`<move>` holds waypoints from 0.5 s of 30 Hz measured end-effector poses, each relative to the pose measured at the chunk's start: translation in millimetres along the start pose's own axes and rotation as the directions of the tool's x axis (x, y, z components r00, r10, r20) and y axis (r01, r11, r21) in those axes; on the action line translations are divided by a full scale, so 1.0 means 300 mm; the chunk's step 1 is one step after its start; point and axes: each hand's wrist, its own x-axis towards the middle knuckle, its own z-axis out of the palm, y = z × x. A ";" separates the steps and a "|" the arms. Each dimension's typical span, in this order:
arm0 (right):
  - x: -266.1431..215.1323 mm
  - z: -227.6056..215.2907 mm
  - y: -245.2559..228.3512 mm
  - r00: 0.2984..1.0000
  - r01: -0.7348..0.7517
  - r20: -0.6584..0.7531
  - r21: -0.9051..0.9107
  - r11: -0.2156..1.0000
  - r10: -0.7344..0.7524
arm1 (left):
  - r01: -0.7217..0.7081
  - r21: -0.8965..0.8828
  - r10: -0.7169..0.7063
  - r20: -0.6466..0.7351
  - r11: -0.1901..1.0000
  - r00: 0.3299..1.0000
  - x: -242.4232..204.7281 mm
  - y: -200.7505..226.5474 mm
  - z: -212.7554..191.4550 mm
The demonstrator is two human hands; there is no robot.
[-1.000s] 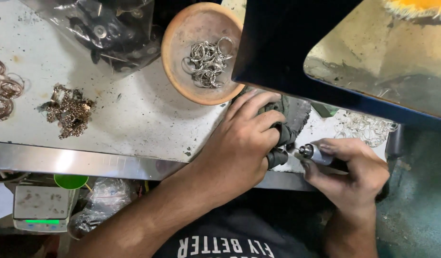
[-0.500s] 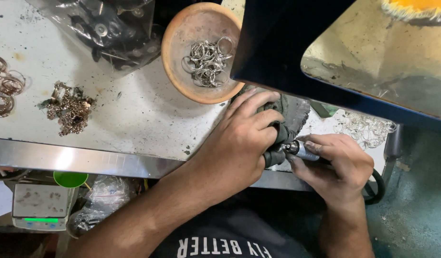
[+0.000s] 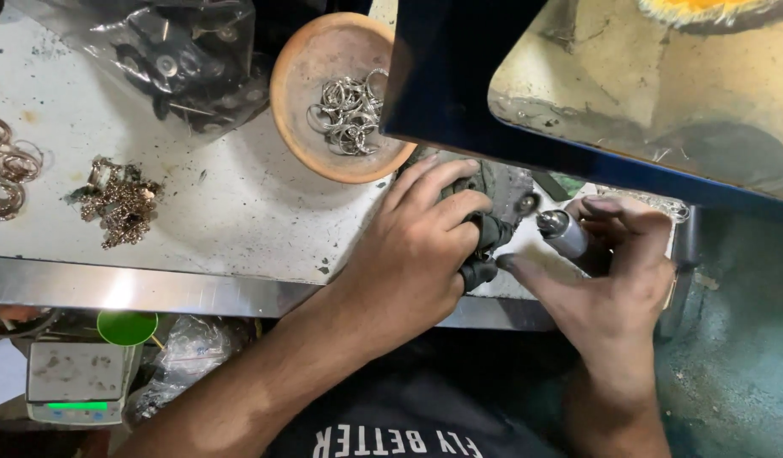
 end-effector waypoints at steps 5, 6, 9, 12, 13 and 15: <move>-0.015 -0.001 0.044 0.997 -0.054 0.057 -0.037 0.998 0.056 | -0.003 -0.013 0.004 0.028 1.000 1.000 0.000 0.005 -0.030; -0.022 -0.002 0.044 0.997 -0.066 0.039 -0.069 0.995 0.069 | -0.004 -0.032 0.006 0.070 0.999 0.998 0.000 0.005 -0.039; -0.028 0.005 0.052 0.998 -0.047 0.035 -0.003 0.999 0.047 | -0.015 -0.062 0.019 0.069 0.998 0.997 0.003 0.003 -0.049; -0.030 0.004 0.064 0.999 -0.042 0.036 0.061 0.997 0.040 | -0.005 -0.040 0.008 0.074 0.999 0.997 0.004 0.004 -0.047; -0.027 -0.003 0.068 0.999 -0.039 0.035 0.063 0.997 0.037 | -0.005 -0.037 0.008 0.072 0.999 0.997 0.003 0.006 -0.044; -0.019 -0.013 0.076 0.997 0.079 -0.005 0.138 0.987 -0.079 | 0.026 -0.037 -0.024 0.059 0.999 0.998 0.001 0.007 -0.039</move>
